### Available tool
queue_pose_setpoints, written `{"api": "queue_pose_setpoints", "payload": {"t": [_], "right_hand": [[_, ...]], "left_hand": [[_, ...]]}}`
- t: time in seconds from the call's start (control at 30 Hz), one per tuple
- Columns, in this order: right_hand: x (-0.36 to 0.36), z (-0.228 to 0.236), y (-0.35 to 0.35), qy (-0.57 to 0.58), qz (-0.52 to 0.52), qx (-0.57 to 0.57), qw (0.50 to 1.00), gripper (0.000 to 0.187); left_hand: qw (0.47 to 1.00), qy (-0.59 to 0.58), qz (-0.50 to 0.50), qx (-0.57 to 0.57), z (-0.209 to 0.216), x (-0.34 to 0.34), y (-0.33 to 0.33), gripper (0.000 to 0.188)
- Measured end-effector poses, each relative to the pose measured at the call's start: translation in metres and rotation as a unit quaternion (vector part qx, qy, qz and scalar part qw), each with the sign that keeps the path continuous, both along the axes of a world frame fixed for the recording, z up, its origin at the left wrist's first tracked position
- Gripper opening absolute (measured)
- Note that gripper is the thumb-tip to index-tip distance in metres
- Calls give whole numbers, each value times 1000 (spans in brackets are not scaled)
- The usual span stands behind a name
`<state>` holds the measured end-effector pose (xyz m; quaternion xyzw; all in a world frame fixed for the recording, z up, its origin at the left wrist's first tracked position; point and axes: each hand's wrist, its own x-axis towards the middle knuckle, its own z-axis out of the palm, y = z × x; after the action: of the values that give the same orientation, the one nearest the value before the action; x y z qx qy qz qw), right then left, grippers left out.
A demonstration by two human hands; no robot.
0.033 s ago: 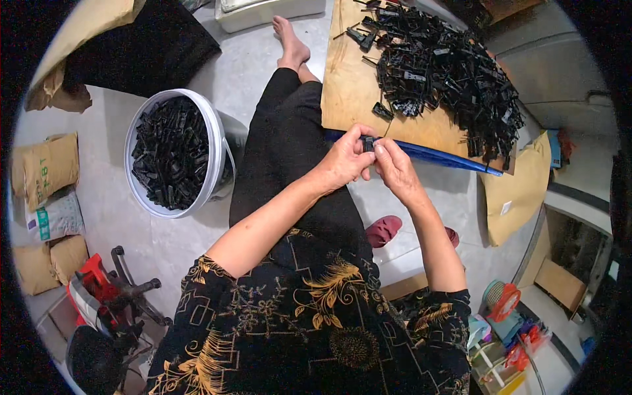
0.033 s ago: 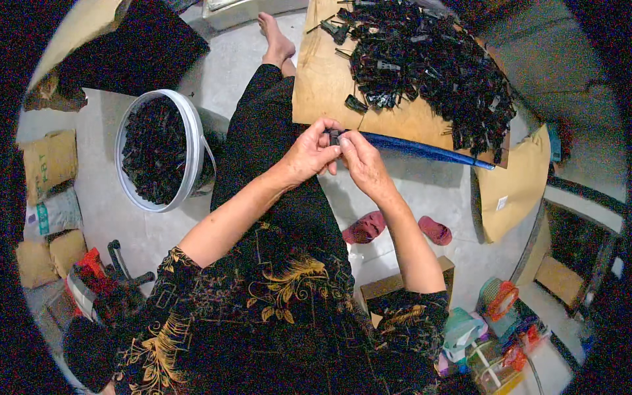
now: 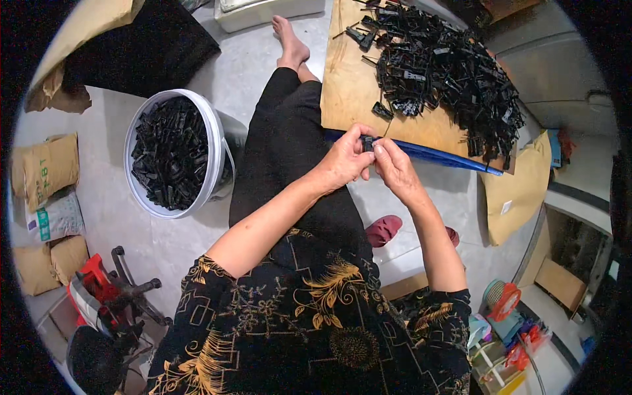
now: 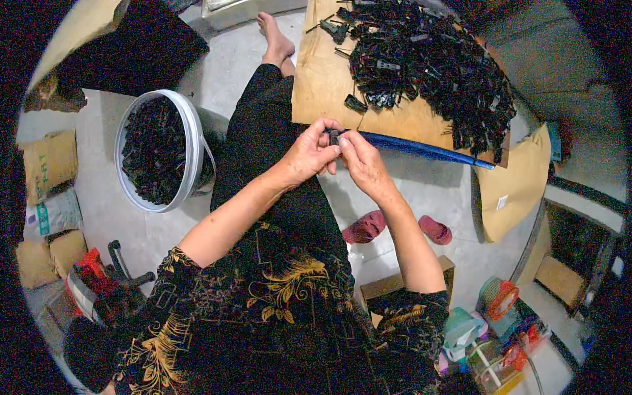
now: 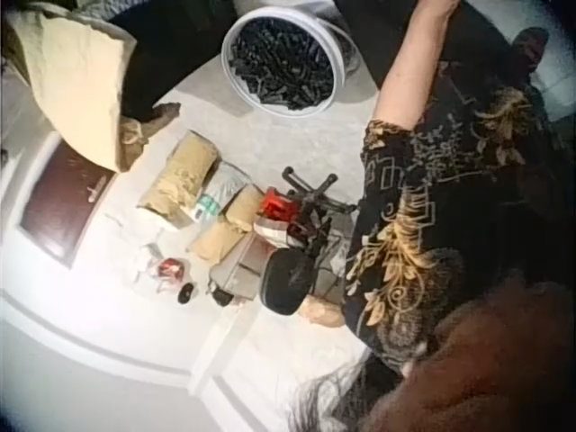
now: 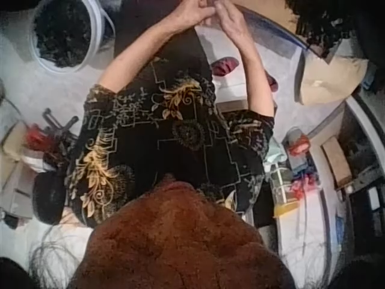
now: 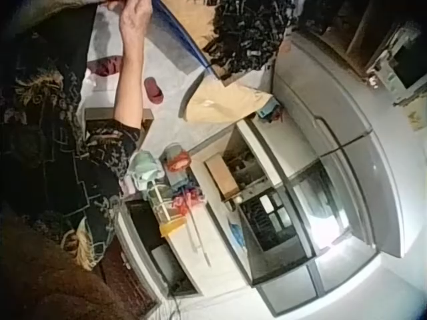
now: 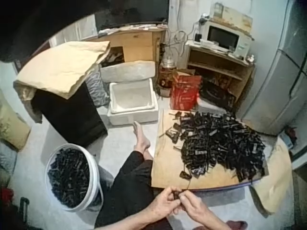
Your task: Sorting and inspecting small black plastic components on a board and placing them into buckets.
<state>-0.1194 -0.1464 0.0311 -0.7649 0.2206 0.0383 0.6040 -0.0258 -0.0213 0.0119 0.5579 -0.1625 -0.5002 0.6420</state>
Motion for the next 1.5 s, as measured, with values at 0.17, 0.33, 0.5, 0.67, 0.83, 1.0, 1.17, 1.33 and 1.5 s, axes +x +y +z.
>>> {"api": "queue_pose_setpoints", "payload": {"t": [0.17,0.33,0.5,0.67,0.83,1.0,1.17,1.33,1.5], "right_hand": [[2,2,-6,11,59,-30,998,24],[5,-4,-1,-6,54,-69,996,23],[14,-17,7,-18,22,-96,995,22],[11,-18,13,-45,1,-118,992,21],[5,-17,16,-28,-111,12,993,19],[2,-4,28,14,-163,235,958,21],[1,-1,25,-45,-156,202,966,17],[3,1,20,-59,-154,262,951,21],[4,-1,14,1,-83,336,938,29]], "left_hand": [[997,-77,-4,27,-1,-2,-2,29],[991,-114,13,72,-10,-4,-5,34],[970,-213,57,104,-16,-3,-5,37],[956,-263,61,110,-11,-4,-2,39],[992,-16,123,-31,-5,-1,-1,34],[967,170,140,-128,-2,10,15,36],[964,213,85,-133,-3,11,19,40],[960,234,-18,-153,0,15,25,38],[957,213,-82,-177,-3,14,29,41]]}}
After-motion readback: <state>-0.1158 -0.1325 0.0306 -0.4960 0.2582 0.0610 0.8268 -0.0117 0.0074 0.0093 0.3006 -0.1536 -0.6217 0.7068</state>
